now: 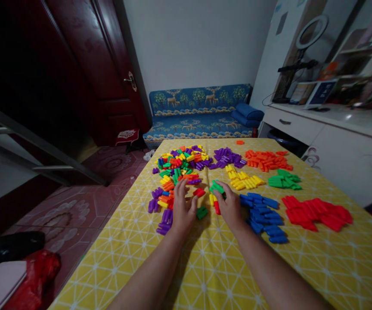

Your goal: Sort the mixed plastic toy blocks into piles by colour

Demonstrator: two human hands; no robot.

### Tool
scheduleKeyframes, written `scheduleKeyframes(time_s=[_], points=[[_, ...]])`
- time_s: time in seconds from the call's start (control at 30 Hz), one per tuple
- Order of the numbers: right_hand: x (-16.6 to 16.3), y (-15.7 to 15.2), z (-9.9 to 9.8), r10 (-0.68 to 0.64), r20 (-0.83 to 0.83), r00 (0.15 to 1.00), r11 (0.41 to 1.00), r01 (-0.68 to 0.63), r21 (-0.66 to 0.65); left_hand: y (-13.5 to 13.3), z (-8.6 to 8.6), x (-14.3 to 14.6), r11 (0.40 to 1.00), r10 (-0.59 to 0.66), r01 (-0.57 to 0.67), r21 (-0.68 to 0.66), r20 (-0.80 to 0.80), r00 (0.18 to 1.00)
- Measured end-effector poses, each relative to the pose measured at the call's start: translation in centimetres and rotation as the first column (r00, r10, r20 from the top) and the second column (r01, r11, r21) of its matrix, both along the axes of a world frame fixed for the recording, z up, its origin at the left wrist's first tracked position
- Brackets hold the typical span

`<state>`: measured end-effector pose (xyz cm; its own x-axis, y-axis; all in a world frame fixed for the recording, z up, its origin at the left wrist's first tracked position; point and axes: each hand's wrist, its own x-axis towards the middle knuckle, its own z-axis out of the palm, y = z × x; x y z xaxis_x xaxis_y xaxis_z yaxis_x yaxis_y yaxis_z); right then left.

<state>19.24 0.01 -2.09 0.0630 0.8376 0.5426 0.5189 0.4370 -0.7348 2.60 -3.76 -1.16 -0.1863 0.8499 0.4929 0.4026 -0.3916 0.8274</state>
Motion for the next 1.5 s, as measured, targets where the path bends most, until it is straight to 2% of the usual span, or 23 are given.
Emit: scheduleKeyframes(time_s=[0.1, 0.2, 0.27, 0.33, 0.4, 0.47, 0.53, 0.63, 0.73, 0.8, 0.93, 1.03, 1.2, 1.23, 1.3, 1.4, 1.5], points=[[0.2, -0.1, 0.2, -0.052, -0.085, 0.995, 0.999, 0.053, 0.007, -1.3, 1.2, 0.1, 0.995, -0.036, 0.006, -0.098, -0.311, 0.95], [0.8, 0.0, 0.2, -0.099, -0.113, 0.989, 0.995, 0.099, -0.012, -2.4, 2.0, 0.4, 0.986, -0.114, 0.023, -0.166, -0.562, 0.819], [1.1, 0.1, 0.2, -0.112, -0.097, 0.989, 0.994, 0.113, 0.004, -2.6, 2.0, 0.5, 0.984, -0.121, 0.003, -0.179, -0.653, 0.747], [1.2, 0.1, 0.2, -0.117, -0.057, 0.992, 0.992, 0.12, 0.051, -2.3, 1.5, 0.5, 0.979, -0.125, -0.014, -0.202, -0.66, 0.741], [1.1, 0.0, 0.4, -0.114, -0.04, 0.993, 0.989, 0.117, 0.085, -1.6, 0.9, 0.4, 0.978, -0.139, 0.026, -0.206, -0.557, 0.819], [0.8, -0.3, 0.7, -0.08, -0.1, 0.992, 0.995, 0.086, 0.054, -0.9, 0.3, 0.2, 0.978, -0.154, 0.092, -0.189, -0.349, 0.925], [0.2, -0.8, 1.0, -0.006, -0.227, 0.974, 1.0, 0.0, -0.025, -0.4, -0.1, 0.2, 0.974, -0.168, 0.149, -0.173, -0.104, 0.98], [-0.7, -1.4, 1.3, 0.139, -0.425, 0.895, 0.965, -0.219, -0.146, 0.0, -0.4, 0.4, 0.964, -0.192, 0.216, -0.156, 0.154, 0.969], [-1.4, -1.9, 1.4, 0.256, -0.516, 0.817, 0.905, -0.39, -0.168, 0.2, -0.4, 0.6, 0.963, -0.196, 0.238, -0.128, 0.277, 0.941], [-1.6, -2.1, 1.5, 0.338, -0.479, 0.81, 0.886, -0.446, -0.129, 0.3, -0.3, 0.6, 0.963, -0.194, 0.246, -0.112, 0.348, 0.917], [-1.8, -2.3, 2.0, 0.44, -0.286, 0.851, 0.877, -0.475, -0.067, 0.4, 0.3, 0.3, 0.947, -0.194, 0.293, -0.129, 0.496, 0.846], [-1.8, -2.4, 2.4, 0.455, -0.196, 0.869, 0.882, -0.47, -0.038, 0.2, 0.8, 0.2, 0.925, -0.201, 0.348, -0.15, 0.584, 0.787], [-1.8, -2.4, 2.3, 0.436, -0.16, 0.886, 0.898, -0.44, 0.013, -0.5, 0.9, 0.6, 0.869, -0.253, 0.477, -0.129, 0.712, 0.655], [-1.8, -2.4, 2.2, 0.425, -0.147, 0.893, 0.904, -0.426, 0.029, -0.6, 0.9, 0.6, 0.861, -0.263, 0.489, -0.139, 0.702, 0.662], [-1.8, -2.3, 1.9, 0.396, -0.107, 0.912, 0.918, -0.392, 0.056, -0.7, 0.9, 0.7, 0.861, -0.289, 0.482, -0.163, 0.624, 0.726], [-1.9, -2.4, 1.8, 0.36, -0.047, 0.932, 0.931, -0.355, 0.079, -0.6, 0.9, 0.7, 0.885, -0.307, 0.431, -0.175, 0.476, 0.824], [-2.0, -2.6, 2.1, 0.327, 0.005, 0.945, 0.942, -0.327, 0.073, -0.3, 0.6, 0.6, 0.908, -0.281, 0.379, -0.176, 0.415, 0.865]])
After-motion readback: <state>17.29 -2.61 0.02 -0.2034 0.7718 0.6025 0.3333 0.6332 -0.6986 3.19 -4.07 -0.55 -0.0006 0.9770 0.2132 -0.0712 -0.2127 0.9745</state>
